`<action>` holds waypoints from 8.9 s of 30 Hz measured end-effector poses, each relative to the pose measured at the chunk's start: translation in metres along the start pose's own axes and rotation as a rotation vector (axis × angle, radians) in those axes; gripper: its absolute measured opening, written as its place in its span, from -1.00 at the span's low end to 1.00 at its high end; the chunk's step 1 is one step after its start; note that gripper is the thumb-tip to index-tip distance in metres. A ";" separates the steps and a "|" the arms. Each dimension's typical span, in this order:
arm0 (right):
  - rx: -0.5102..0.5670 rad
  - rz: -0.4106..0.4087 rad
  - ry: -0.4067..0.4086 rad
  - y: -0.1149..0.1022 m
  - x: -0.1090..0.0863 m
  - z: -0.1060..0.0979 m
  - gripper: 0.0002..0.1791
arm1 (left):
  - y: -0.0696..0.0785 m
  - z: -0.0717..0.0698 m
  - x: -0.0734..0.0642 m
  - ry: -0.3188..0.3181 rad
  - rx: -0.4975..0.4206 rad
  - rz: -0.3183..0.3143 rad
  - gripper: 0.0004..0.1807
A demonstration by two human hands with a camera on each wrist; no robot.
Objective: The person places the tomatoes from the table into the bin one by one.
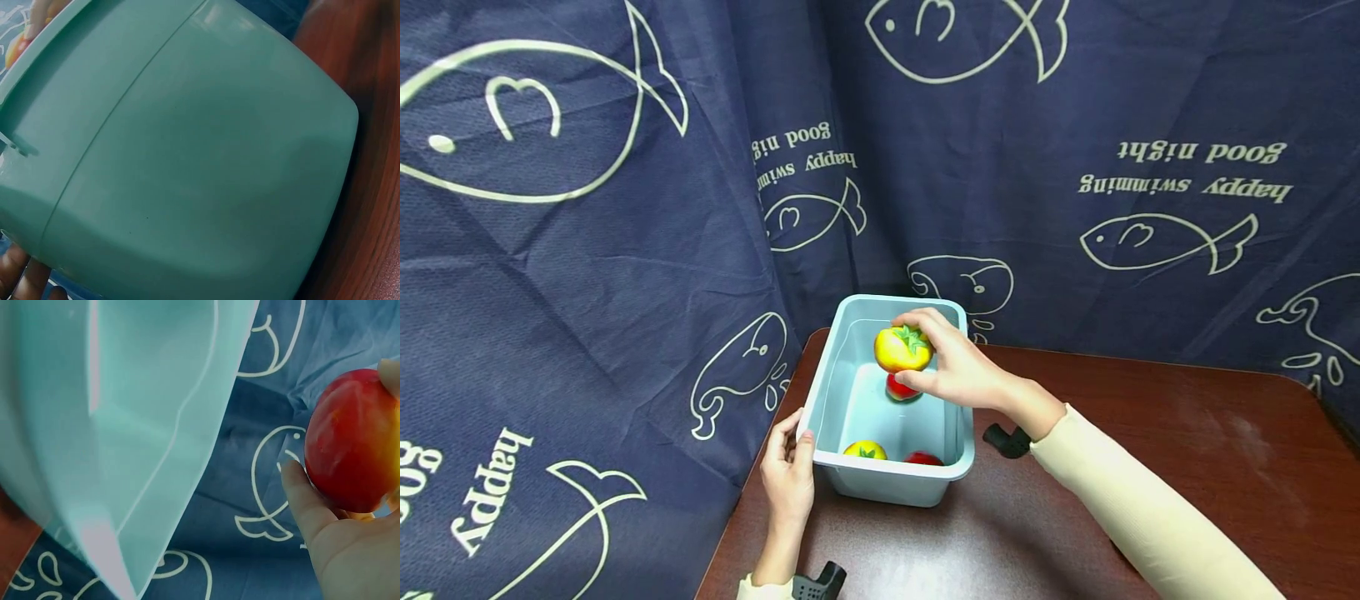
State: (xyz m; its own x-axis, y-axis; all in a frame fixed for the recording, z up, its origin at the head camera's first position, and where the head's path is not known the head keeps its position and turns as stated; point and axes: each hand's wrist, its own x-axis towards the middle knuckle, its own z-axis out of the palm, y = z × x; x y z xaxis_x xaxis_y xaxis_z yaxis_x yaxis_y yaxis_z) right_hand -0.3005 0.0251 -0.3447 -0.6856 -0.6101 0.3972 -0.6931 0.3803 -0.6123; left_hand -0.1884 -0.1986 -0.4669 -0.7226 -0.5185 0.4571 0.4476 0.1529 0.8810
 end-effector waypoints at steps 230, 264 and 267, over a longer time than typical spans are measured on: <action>-0.376 0.658 -0.050 0.114 -0.287 -0.103 -0.32 | 0.000 0.006 -0.004 0.058 -0.029 -0.006 -0.68; -0.218 0.568 -0.144 0.121 -0.310 -0.067 -0.20 | -0.024 0.001 -0.002 0.050 -0.055 -0.019 -0.67; -0.213 0.561 -0.144 0.121 -0.310 -0.066 -0.20 | -0.024 0.001 -0.002 0.047 -0.079 -0.022 -0.67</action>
State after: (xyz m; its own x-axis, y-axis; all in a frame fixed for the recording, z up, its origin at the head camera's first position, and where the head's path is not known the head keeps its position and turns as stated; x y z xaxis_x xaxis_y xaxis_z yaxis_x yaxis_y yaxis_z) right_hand -0.1867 0.3061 -0.4965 -0.9321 -0.3584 -0.0515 -0.2744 0.7921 -0.5453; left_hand -0.1980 -0.2005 -0.4889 -0.7082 -0.5603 0.4295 0.4732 0.0747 0.8778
